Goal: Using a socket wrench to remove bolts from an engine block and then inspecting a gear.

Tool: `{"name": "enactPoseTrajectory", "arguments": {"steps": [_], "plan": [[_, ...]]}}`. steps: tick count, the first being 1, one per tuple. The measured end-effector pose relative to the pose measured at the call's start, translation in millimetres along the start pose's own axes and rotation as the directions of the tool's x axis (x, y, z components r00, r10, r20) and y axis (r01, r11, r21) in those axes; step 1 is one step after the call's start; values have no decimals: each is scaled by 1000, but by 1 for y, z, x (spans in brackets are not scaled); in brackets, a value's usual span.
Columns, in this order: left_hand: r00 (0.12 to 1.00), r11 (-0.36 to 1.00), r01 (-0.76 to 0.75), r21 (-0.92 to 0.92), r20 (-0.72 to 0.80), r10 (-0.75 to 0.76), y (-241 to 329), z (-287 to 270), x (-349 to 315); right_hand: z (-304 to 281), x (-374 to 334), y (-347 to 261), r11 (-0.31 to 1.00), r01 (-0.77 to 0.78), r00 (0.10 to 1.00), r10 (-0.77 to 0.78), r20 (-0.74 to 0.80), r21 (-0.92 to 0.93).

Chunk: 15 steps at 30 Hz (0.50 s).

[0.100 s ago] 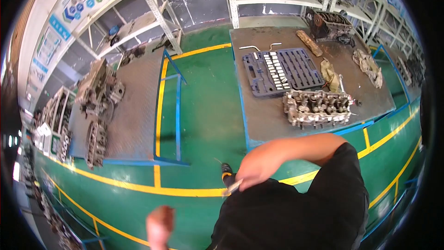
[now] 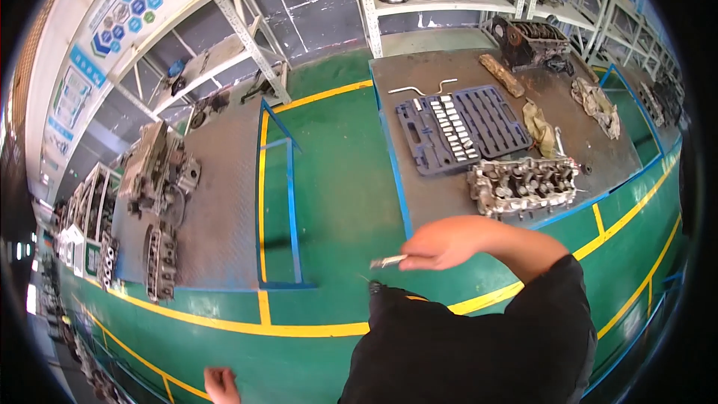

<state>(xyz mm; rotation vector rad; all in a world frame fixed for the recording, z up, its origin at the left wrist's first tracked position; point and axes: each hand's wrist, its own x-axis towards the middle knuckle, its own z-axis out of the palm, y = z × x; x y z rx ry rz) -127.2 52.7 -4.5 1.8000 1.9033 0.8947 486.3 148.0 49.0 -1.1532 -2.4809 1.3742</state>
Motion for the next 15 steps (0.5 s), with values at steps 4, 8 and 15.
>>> {"name": "enactPoseTrajectory", "arguments": {"steps": [4, 8, 15], "plan": [[367, 308, 892, -332, 134, -921, -119, -3, 46, -39, 66, 57, 863, -447, 770, 505, -389, 237], [880, 883, 469, 7, -92, -466, -129, 104, 103, -22, 123, 151, 693, -602, 429, 700, -570, 397], [660, 199, 737, -646, 625, -416, -99, 235, 359, 1, 158, 248, 275, -765, -60, 870, -490, 583]]}}
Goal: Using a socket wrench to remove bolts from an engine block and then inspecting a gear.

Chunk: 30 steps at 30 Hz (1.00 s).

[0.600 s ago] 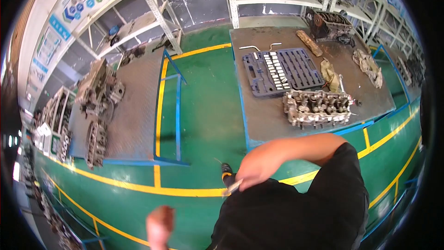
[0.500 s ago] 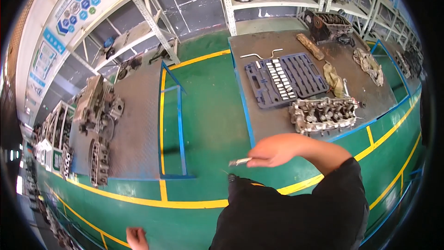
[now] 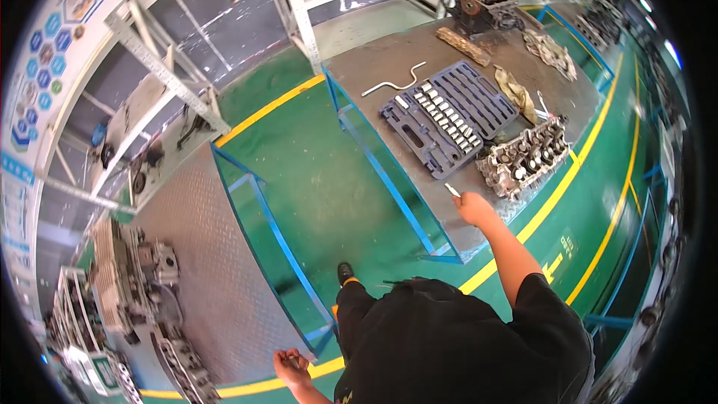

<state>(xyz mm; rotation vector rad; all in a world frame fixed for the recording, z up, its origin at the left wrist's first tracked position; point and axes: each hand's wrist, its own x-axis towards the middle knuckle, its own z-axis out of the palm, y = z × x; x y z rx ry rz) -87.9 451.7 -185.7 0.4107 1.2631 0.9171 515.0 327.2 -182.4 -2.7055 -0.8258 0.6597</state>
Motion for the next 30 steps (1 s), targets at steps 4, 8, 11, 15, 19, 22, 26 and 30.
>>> {"name": "enactPoseTrajectory", "arguments": {"steps": [4, 8, 11, 15, 19, 22, 26, 30], "plan": [[965, 888, -208, 410, 234, 118, 75, 91, 109, 17, 31, 20, 957, -290, 948, 289, -134, 11], [883, 735, -343, 585, 467, 40, 127, 203, 182, 29, 60, 25, 822, -531, 785, 568, -248, 204], [837, 651, -342, 677, 535, -117, 124, 296, 222, 49, 94, 42, 682, -618, 621, 729, -288, 392], [710, 504, -445, 740, 635, -304, 87, 402, 275, 80, 139, 37, 565, -630, 500, 820, -279, 533], [618, 399, -430, 810, 586, -524, 39, 502, 299, 97, 169, 60, 535, -558, 429, 841, -331, 635], [554, 394, -389, 833, 553, -623, 15, 576, 298, 100, 176, 60, 474, -620, 389, 878, -279, 625], [413, 409, -352, 842, 532, -739, -17, 658, 299, 98, 184, 60, 431, -612, 329, 901, -283, 663], [333, 340, -285, 896, 425, -841, -68, 723, 302, 102, 187, 67, 458, -564, 247, 887, -389, 687]]}}
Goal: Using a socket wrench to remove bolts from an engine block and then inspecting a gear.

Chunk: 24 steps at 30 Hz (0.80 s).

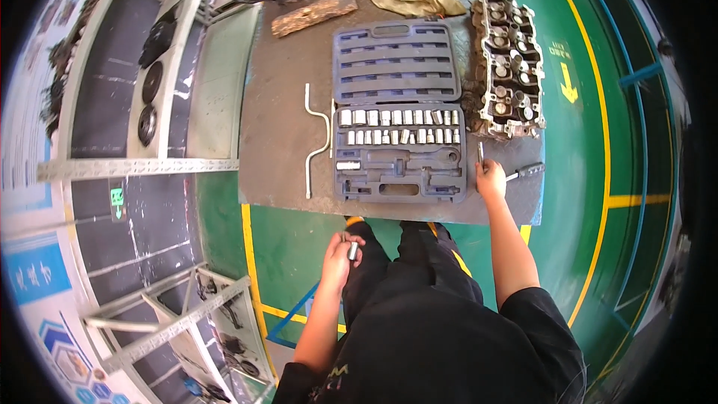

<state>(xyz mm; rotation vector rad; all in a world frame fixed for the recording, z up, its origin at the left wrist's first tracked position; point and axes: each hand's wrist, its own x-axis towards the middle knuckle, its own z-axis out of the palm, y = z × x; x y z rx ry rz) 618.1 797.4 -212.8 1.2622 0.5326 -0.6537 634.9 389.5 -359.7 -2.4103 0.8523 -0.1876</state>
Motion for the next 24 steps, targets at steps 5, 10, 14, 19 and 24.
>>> {"name": "enactPoseTrajectory", "arguments": {"steps": [5, 10, 14, 19, 24], "plan": [[983, 990, -9, 141, 180, -17, 7, 8, 80, -13, -34, -32, 998, 56, 978, -48, -204, 32], [955, 947, -167, 275, 284, 86, -1, 10, 134, -16, -92, -141, 907, 179, 901, -307, 306, 381], [941, 806, -325, 494, 86, 326, 29, 1, 191, 24, -93, -154, 941, 200, 873, -298, 387, 274], [751, 357, -445, 821, 125, 648, 61, -13, 256, 77, -65, -143, 957, 243, 953, -266, 148, 158], [741, 448, -658, 605, 413, 530, 64, 10, 258, 91, -54, -143, 965, 222, 963, -239, 123, 138]]}}
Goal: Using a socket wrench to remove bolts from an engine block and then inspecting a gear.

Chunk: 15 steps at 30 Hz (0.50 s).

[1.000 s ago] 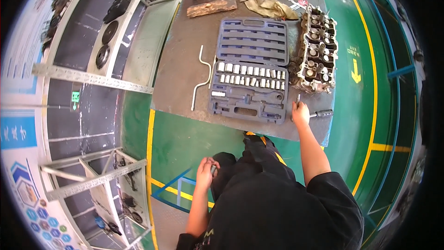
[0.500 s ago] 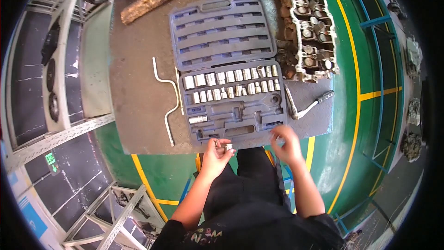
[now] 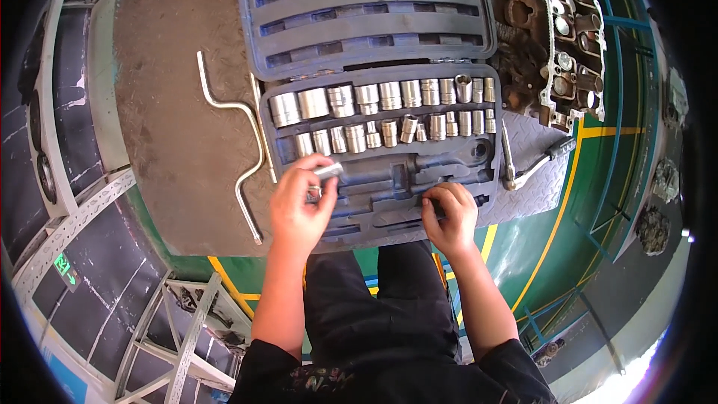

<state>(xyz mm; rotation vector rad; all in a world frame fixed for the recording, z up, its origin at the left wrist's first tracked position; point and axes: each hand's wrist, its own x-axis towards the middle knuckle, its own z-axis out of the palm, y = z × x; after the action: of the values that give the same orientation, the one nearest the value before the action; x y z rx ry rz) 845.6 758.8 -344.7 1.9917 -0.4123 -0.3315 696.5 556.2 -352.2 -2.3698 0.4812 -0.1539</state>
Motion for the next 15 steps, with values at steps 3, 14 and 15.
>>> {"name": "enactPoseTrajectory", "arguments": {"steps": [3, 14, 15], "plan": [[975, 994, -96, -48, 197, 104, 5, 18, -1, -3, 2, 1, 1000, 16, 1000, -16, 24, 24], [961, 915, -155, 373, 270, 52, 21, 33, -4, -7, 1, 14, 995, 92, 996, -92, 21, 30], [961, 912, -156, 378, 272, 52, 22, 32, -4, -6, 1, 14, 995, 90, 996, -91, 18, 36]]}}
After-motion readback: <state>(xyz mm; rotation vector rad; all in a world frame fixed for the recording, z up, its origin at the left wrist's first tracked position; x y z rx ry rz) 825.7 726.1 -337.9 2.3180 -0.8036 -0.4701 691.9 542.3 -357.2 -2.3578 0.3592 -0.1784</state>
